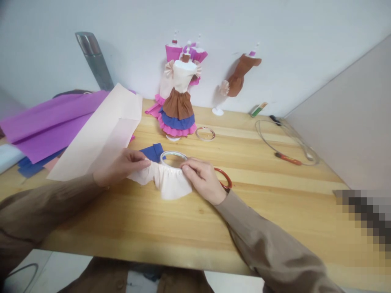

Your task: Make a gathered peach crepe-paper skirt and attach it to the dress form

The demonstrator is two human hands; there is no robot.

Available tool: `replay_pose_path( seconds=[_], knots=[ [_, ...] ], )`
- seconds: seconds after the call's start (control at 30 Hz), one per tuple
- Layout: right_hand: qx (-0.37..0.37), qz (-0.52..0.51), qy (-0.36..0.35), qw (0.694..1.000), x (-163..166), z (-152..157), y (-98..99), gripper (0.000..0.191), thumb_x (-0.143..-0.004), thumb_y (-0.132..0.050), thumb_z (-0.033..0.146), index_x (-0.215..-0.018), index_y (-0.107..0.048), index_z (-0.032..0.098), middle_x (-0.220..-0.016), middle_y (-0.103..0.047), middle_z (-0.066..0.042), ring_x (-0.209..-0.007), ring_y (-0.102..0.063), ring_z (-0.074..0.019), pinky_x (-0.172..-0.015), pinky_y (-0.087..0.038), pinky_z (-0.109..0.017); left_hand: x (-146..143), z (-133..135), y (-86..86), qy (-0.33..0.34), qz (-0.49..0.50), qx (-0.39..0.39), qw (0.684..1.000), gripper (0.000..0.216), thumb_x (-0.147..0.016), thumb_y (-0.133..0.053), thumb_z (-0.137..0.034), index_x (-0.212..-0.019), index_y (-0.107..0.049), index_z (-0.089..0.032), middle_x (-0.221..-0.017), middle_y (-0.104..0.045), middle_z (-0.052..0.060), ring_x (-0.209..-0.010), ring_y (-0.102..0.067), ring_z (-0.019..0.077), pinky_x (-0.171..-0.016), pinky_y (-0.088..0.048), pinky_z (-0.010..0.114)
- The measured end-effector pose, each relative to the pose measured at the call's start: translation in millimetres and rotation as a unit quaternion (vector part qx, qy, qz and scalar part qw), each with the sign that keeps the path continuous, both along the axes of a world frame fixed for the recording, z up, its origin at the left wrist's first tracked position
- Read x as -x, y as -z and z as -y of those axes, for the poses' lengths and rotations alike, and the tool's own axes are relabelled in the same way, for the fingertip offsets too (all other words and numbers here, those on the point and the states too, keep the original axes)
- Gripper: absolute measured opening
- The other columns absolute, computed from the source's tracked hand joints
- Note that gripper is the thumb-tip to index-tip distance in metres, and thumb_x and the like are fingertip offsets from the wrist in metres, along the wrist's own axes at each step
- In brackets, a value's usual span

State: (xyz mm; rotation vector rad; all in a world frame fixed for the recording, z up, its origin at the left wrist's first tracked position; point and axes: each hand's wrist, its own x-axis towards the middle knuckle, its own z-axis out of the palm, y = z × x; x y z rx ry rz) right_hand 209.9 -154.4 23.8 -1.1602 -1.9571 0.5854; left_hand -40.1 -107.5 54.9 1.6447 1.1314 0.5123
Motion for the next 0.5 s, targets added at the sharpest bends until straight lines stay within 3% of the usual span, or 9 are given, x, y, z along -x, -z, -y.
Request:
replay_pose_path(
  seconds=[0.1, 0.23, 0.4, 0.5],
  knots=[
    [-0.002, 0.023, 0.027, 0.999, -2.6, -3.8, 1.3, 0.028, -0.094, -0.043, 0.029, -0.079, -0.063, 0.015, -0.07, -0.062, -0.003, -0.062, -0.057, -0.0134, -0.057, -0.044, -0.025, -0.9, -6.5, -6.4, 0.014, 0.034, 0.075, 0.997, 0.029, -0.07, -0.061, -0.04, -0.062, -0.06, -0.012, -0.056, -0.054, 0.0, -0.052, -0.049, 0.01, -0.048, -0.036, 0.021],
    [-0.009, 0.085, 0.053, 0.995, -4.9, -7.9, -3.9, 0.031, -0.094, -0.042, 0.031, -0.078, -0.064, 0.015, -0.071, -0.062, -0.004, -0.065, -0.057, -0.0141, -0.061, -0.044, -0.026, -5.0, -22.8, -16.0, 0.046, 0.023, 0.109, 0.993, 0.025, -0.068, -0.064, -0.037, -0.06, -0.06, -0.013, -0.053, -0.056, 0.0, -0.048, -0.052, 0.0108, -0.046, -0.036, 0.021],
    [-0.021, 0.2, 0.118, 0.972, -5.5, -20.1, -13.3, 0.026, -0.089, -0.044, 0.027, -0.077, -0.064, 0.016, -0.074, -0.065, -0.007, -0.067, -0.057, -0.0167, -0.062, -0.039, -0.028, -18.2, -52.8, -18.8, 0.106, 0.0, 0.058, 0.993, 0.02, -0.068, -0.064, -0.029, -0.058, -0.061, -0.012, -0.053, -0.055, -0.002, -0.048, -0.047, 0.0072, -0.046, -0.033, 0.018],
    [-0.022, 0.274, 0.169, 0.946, -4.8, -31.4, -16.4, 0.024, -0.086, -0.045, 0.024, -0.078, -0.067, 0.015, -0.077, -0.066, -0.009, -0.064, -0.057, -0.0186, -0.058, -0.035, -0.029, -29.8, -70.1, -7.5, 0.086, 0.012, 0.04, 0.995, 0.017, -0.07, -0.064, -0.025, -0.058, -0.061, -0.013, -0.054, -0.055, -0.002, -0.05, -0.048, 0.0077, -0.047, -0.035, 0.019]
  ],
)
